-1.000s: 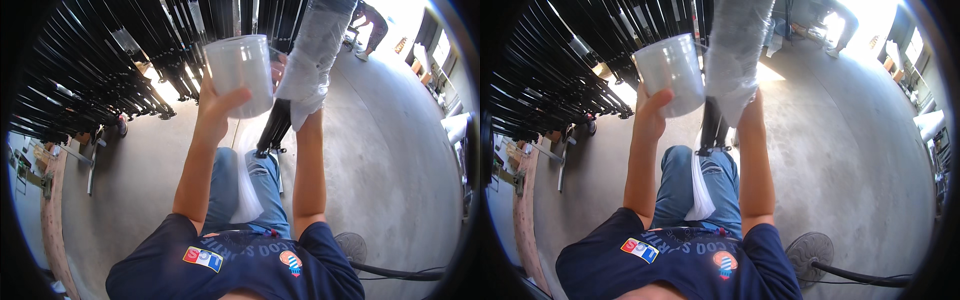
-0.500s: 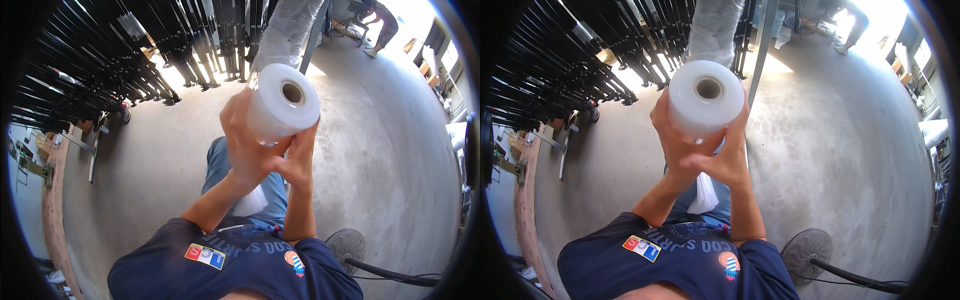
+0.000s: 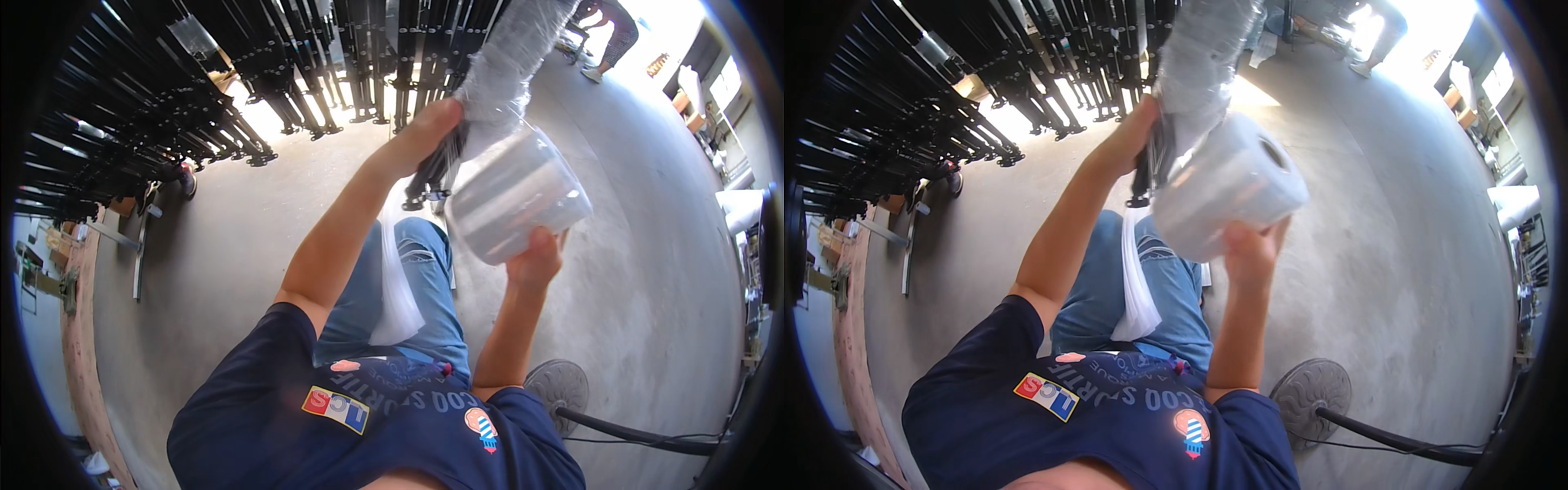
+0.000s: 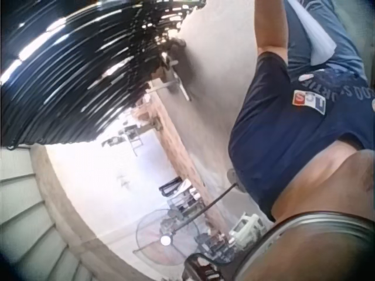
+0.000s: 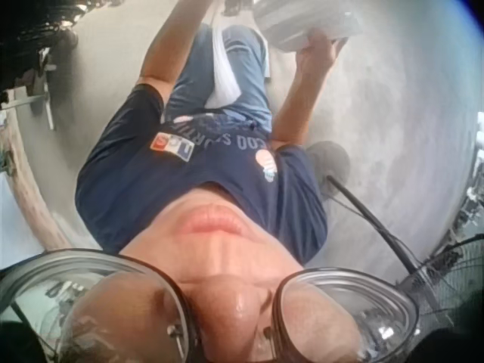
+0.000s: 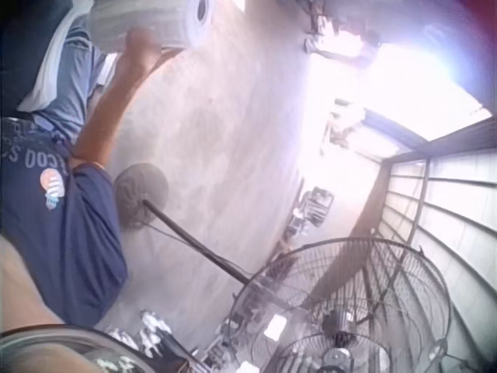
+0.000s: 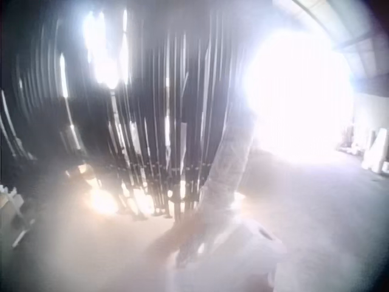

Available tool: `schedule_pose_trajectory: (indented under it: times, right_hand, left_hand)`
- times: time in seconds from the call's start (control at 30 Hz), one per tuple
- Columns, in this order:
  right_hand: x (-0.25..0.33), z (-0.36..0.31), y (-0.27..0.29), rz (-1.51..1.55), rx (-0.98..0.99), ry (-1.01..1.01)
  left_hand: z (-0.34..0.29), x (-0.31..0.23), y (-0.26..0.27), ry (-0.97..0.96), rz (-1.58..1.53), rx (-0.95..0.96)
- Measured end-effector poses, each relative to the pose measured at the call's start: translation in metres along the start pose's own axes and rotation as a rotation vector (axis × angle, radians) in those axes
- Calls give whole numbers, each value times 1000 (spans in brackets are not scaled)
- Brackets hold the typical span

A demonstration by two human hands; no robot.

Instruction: The person sits on a stool and wraps several long black metal pieces together using a roll of plastic wrap.

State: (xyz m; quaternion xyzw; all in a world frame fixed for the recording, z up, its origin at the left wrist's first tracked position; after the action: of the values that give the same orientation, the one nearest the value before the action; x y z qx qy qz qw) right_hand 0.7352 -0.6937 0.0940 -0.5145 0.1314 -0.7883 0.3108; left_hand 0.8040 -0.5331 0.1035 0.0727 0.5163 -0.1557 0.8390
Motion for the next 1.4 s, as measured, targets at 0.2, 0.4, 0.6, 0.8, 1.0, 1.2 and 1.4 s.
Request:
schedule_pose_trajectory:
  times: [0.2, 0.4, 0.6, 0.8, 1.0, 1.2, 1.4]
  right_hand:
    - [-18, 43, 71, -162, -142, -155]
    - [-83, 106, 26, -173, -69, -195]
    - [-91, 120, -23, -28, 101, -221]
    - [-106, 114, -81, 159, 241, -308]
    - [-87, 88, -78, -302, 133, -142]
    - [-77, 52, -81, 203, -178, -225]
    - [-71, 72, -70, 8, 107, -56]
  left_hand:
    - [-5, -18, -16, -100, -1, 41]
    - [-10, -33, -28, -157, -21, 34]
    - [-44, -110, -21, -441, 1187, -248]
    - [-54, -74, 73, -333, 635, -605]
    - [-61, -58, 77, -38, 341, -575]
    - [-86, -74, 63, -329, 569, -904]
    - [-100, -90, 42, -411, 502, -936]
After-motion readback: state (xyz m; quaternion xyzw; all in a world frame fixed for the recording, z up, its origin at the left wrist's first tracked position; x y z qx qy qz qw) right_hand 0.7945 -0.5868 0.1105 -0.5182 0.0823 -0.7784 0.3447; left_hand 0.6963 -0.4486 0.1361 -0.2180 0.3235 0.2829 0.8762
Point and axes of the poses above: each hand's wrist, its own z-axis towards the middle knuckle, its own y-axis out of the back of the hand, x = y × z, the point moved 8 cm from there along z, towards the middle knuckle, and after that the axes turned 8 degrees about -y, right-handed, at the moved point
